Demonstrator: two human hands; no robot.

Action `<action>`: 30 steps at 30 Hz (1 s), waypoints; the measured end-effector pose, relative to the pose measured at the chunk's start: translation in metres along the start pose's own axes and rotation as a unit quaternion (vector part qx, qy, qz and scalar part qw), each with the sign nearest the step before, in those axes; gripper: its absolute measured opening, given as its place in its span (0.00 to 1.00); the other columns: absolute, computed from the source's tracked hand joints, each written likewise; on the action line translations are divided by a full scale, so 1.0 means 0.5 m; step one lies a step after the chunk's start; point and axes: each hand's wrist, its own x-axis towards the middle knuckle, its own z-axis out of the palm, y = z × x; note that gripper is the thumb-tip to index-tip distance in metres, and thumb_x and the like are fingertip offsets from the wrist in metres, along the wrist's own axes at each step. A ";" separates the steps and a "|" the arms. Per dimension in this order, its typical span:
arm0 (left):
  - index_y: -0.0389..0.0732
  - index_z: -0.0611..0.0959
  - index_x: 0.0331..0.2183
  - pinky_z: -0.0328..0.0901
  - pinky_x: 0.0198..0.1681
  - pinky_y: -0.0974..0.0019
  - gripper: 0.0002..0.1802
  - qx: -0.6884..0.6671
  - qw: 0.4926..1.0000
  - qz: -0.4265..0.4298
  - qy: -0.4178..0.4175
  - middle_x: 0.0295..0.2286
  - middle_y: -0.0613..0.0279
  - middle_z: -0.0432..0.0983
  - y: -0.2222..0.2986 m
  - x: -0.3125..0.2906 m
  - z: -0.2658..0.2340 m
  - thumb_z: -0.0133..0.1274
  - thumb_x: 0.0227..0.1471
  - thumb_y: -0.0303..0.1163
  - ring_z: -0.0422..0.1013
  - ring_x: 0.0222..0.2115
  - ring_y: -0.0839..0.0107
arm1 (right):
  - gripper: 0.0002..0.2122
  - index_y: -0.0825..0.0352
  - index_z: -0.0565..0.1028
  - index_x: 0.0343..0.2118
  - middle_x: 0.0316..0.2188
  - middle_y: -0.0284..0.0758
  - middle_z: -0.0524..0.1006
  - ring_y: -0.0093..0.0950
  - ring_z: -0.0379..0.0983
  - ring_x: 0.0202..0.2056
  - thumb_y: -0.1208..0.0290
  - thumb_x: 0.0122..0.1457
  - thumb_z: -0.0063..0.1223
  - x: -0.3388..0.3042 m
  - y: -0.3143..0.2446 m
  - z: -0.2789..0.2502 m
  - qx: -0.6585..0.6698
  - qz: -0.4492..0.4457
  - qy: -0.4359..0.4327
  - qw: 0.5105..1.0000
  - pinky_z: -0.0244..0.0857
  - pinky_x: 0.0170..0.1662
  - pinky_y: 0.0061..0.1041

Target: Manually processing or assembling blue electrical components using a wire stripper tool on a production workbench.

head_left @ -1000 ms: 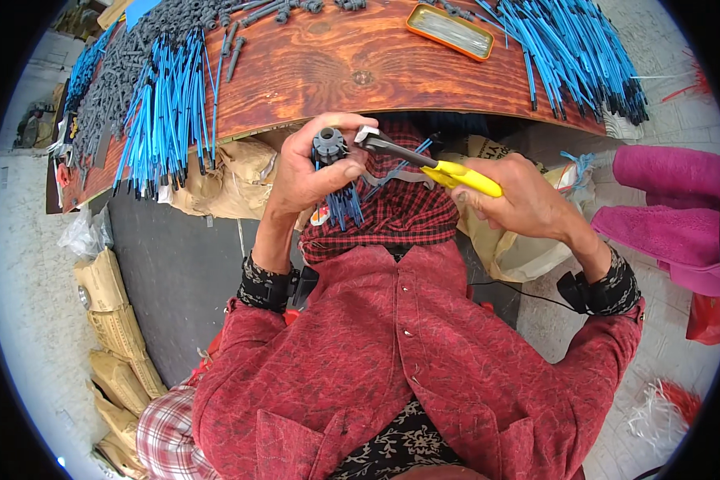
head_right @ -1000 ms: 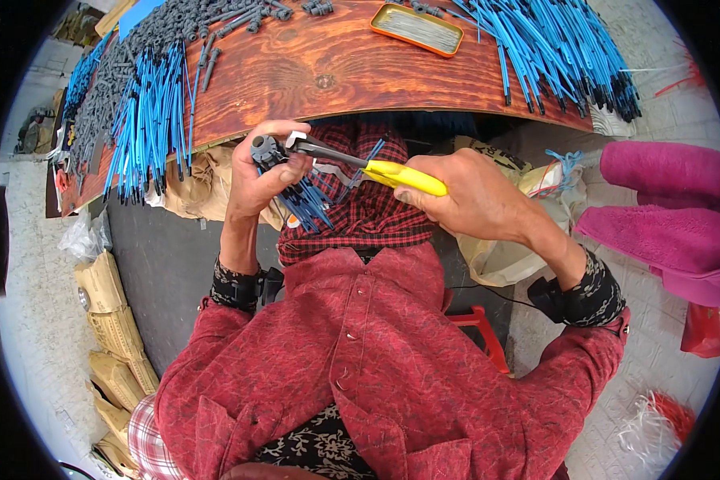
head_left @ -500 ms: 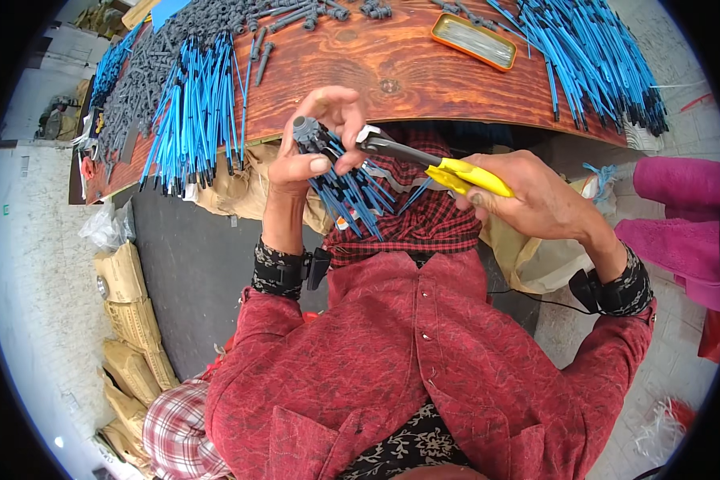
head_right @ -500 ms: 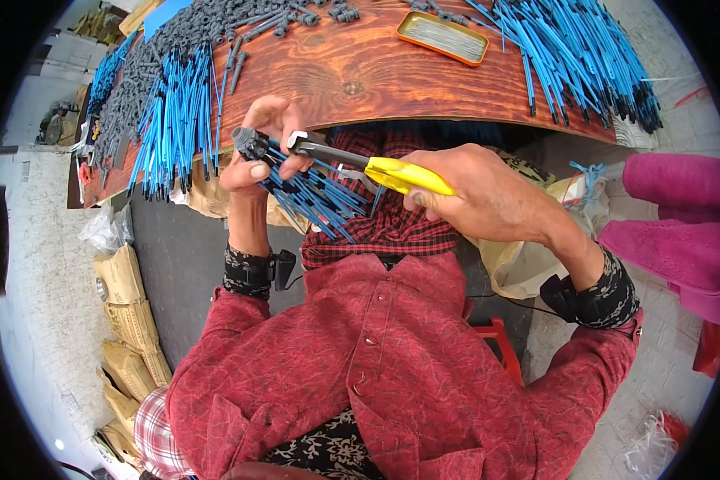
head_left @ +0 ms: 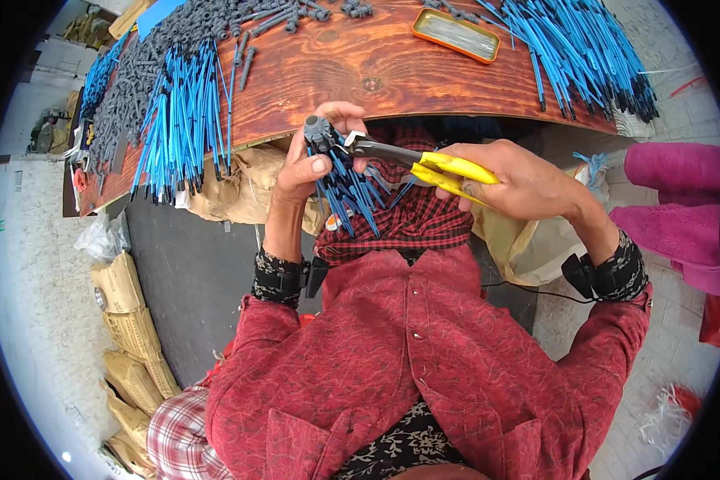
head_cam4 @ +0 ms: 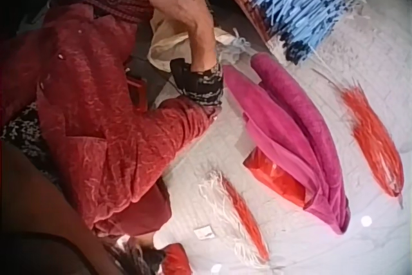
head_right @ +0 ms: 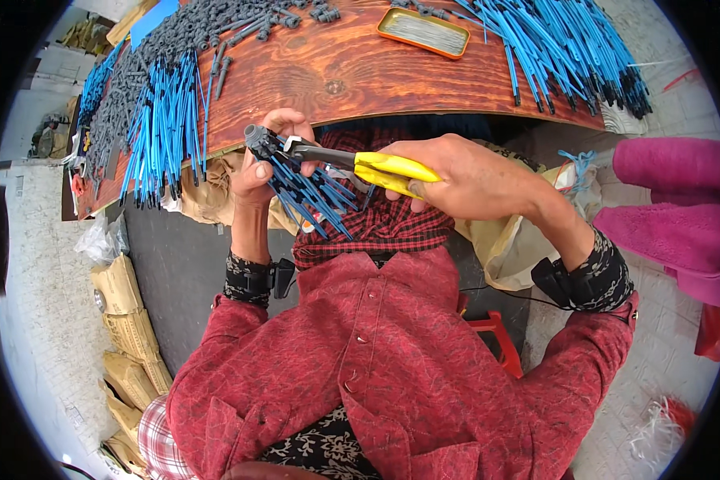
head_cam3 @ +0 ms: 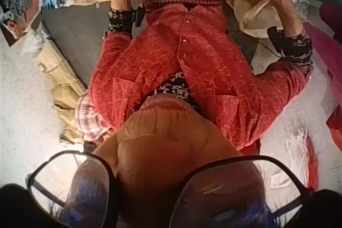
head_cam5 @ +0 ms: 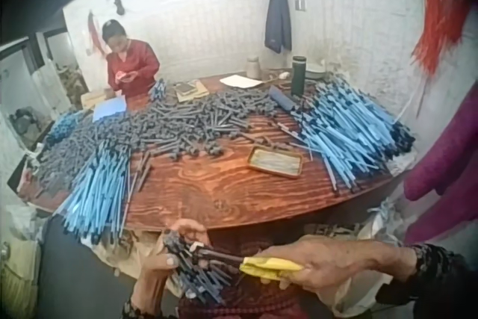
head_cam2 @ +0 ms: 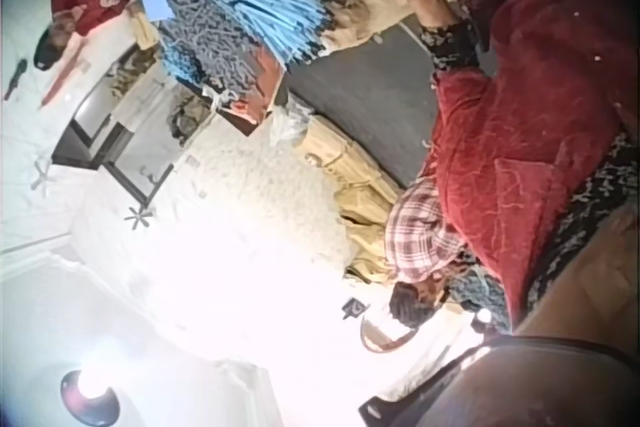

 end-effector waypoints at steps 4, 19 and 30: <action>0.31 0.70 0.55 0.71 0.34 0.67 0.50 0.000 1.000 0.000 0.000 0.32 0.54 0.76 -0.003 -0.004 0.004 0.67 0.36 0.53 0.76 0.29 0.69 | 0.23 0.67 0.67 0.63 0.45 0.39 0.79 0.24 0.79 0.38 0.76 0.63 0.47 -0.006 -0.008 -0.012 0.073 0.049 -0.052 0.995 0.76 0.45 0.28; 0.30 0.75 0.52 0.66 0.34 0.69 0.46 0.033 0.999 -0.011 -0.029 0.33 0.56 0.75 0.006 -0.004 0.025 0.63 0.38 0.55 0.72 0.27 0.73 | 0.24 0.65 0.70 0.60 0.43 0.40 0.80 0.33 0.79 0.43 0.80 0.58 0.46 -0.010 -0.005 -0.033 -0.077 -0.030 -0.019 0.996 0.70 0.49 0.32; 0.32 0.78 0.49 0.69 0.35 0.67 0.39 0.053 0.998 -0.011 -0.017 0.30 0.59 0.77 -0.006 -0.006 0.019 0.63 0.43 0.54 0.74 0.29 0.72 | 0.28 0.61 0.71 0.59 0.47 0.43 0.80 0.44 0.77 0.47 0.83 0.52 0.47 -0.016 -0.022 -0.038 -0.160 -0.071 0.015 0.984 0.69 0.50 0.39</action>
